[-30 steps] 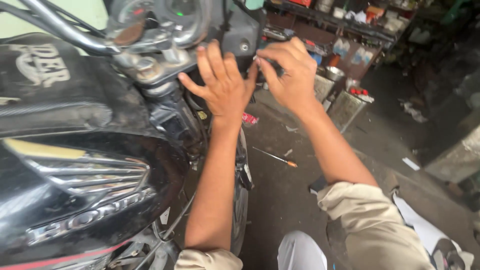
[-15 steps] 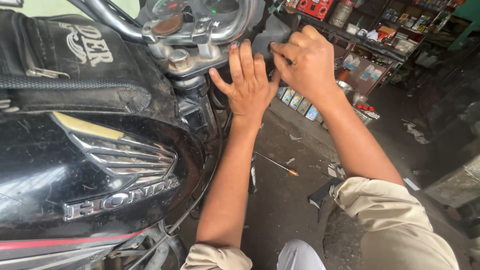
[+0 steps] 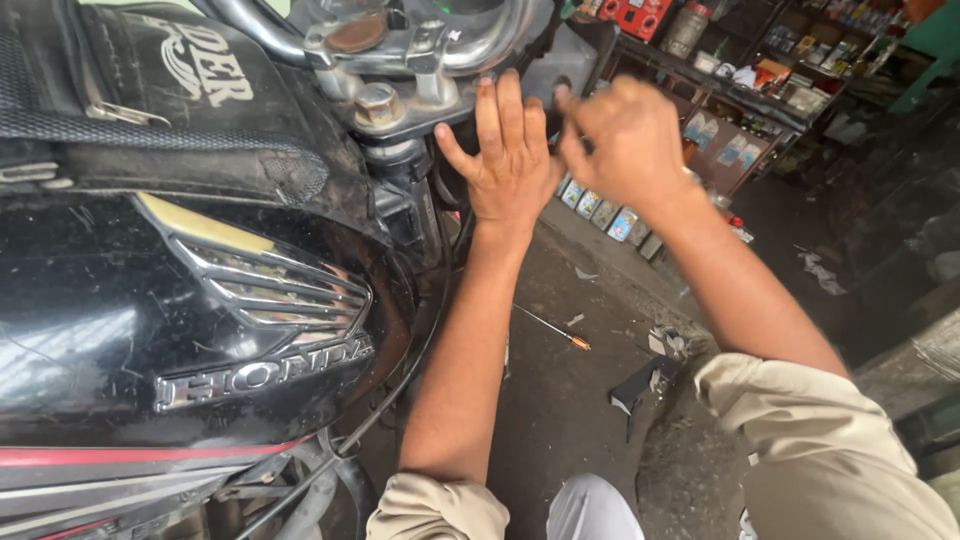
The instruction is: The person works on the handlebar and headlight area of a Honda motorcycle, using a screwdriver and a spanner to loosen and tighten bolts on the handlebar clamp. They reposition around the bike, work on fasteners by hand, and finally grip the handlebar and seat to check the assembly.
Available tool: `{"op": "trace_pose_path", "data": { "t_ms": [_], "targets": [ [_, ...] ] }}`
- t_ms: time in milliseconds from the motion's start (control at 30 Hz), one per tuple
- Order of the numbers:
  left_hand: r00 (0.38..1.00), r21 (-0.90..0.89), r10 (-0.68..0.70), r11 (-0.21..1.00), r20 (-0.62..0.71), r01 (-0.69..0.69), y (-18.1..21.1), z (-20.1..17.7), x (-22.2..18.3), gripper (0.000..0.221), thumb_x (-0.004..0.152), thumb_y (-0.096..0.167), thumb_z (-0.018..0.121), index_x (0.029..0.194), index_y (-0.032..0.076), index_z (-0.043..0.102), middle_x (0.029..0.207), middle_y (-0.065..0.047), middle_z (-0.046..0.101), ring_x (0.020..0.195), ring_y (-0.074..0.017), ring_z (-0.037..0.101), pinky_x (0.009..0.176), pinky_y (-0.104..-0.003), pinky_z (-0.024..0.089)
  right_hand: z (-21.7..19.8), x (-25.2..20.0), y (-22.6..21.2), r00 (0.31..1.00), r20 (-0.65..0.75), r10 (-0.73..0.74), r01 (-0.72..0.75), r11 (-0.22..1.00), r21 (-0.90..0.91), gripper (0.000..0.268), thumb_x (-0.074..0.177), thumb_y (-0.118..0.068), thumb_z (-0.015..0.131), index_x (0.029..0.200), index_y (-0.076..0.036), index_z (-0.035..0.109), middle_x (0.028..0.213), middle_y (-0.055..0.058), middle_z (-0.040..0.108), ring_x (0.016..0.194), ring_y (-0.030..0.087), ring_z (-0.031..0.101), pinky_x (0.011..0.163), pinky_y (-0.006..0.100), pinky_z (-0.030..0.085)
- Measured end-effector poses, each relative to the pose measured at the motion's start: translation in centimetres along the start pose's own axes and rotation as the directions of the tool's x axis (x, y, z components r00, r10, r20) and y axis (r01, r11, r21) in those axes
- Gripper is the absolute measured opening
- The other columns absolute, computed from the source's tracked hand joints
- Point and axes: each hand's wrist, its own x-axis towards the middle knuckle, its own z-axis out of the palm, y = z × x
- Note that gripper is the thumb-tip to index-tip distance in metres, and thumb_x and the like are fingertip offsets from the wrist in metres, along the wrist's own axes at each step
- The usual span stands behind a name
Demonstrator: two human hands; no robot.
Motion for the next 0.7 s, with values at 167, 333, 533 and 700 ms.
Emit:
{"op": "trace_pose_path", "data": {
  "t_ms": [167, 333, 533, 700],
  "targets": [
    [1.0, 0.015, 0.006, 1.0, -0.002, -0.006, 0.0, -0.1, 0.5, 0.006, 0.105, 0.021, 0.059, 0.107, 0.017, 0.062, 0.145, -0.004, 0.056, 0.145, -0.0276, 0.042, 0.122, -0.07, 0.006, -0.3, -0.6, -0.8, 0.999, 0.035, -0.025, 0.028, 0.994, -0.104, 0.042, 0.087, -0.014, 0.075, 0.127, -0.003, 0.074, 0.07, 0.008, 0.062, 0.069, 0.028, 0.058, 0.064, 0.042, 0.051],
    [1.0, 0.03, 0.019, 0.999, 0.003, -0.019, 0.2, -0.2, 0.6, 0.005, 0.105, 0.018, 0.058, 0.108, 0.016, 0.062, 0.146, -0.006, 0.056, 0.145, -0.0286, 0.042, 0.123, -0.071, 0.006, 0.1, -0.4, -0.9, 0.999, -0.003, 0.038, -0.038, 0.989, -0.142, 0.041, 0.087, -0.018, 0.073, 0.126, -0.006, 0.071, 0.079, 0.009, 0.067, 0.075, 0.028, 0.062, 0.066, 0.043, 0.052],
    [0.999, -0.034, 0.015, 0.999, 0.041, -0.014, 0.2, -0.4, 0.2, 0.028, 0.101, 0.041, 0.065, 0.109, 0.014, 0.06, 0.146, -0.009, 0.053, 0.145, -0.0316, 0.039, 0.12, -0.073, 0.003, -0.6, -1.9, -1.1, 0.987, 0.076, 0.142, -0.145, 0.989, 0.041, 0.046, 0.094, -0.016, 0.072, 0.137, -0.004, 0.064, 0.079, 0.012, 0.068, 0.075, 0.03, 0.065, 0.065, 0.042, 0.052],
    [0.998, -0.057, 0.029, 0.998, 0.052, -0.026, 0.1, -0.1, 0.2, 0.052, 0.096, 0.06, 0.072, 0.11, 0.012, 0.058, 0.147, -0.011, 0.052, 0.145, -0.0329, 0.038, 0.118, -0.075, 0.004, 0.1, -14.0, -4.5, 0.434, 0.059, 0.899, -0.664, 0.275, 0.696, 0.014, 0.109, -0.018, 0.059, 0.119, -0.009, 0.058, 0.089, 0.0, 0.054, 0.078, 0.012, 0.052, 0.068, 0.029, 0.043]
  ]
}}
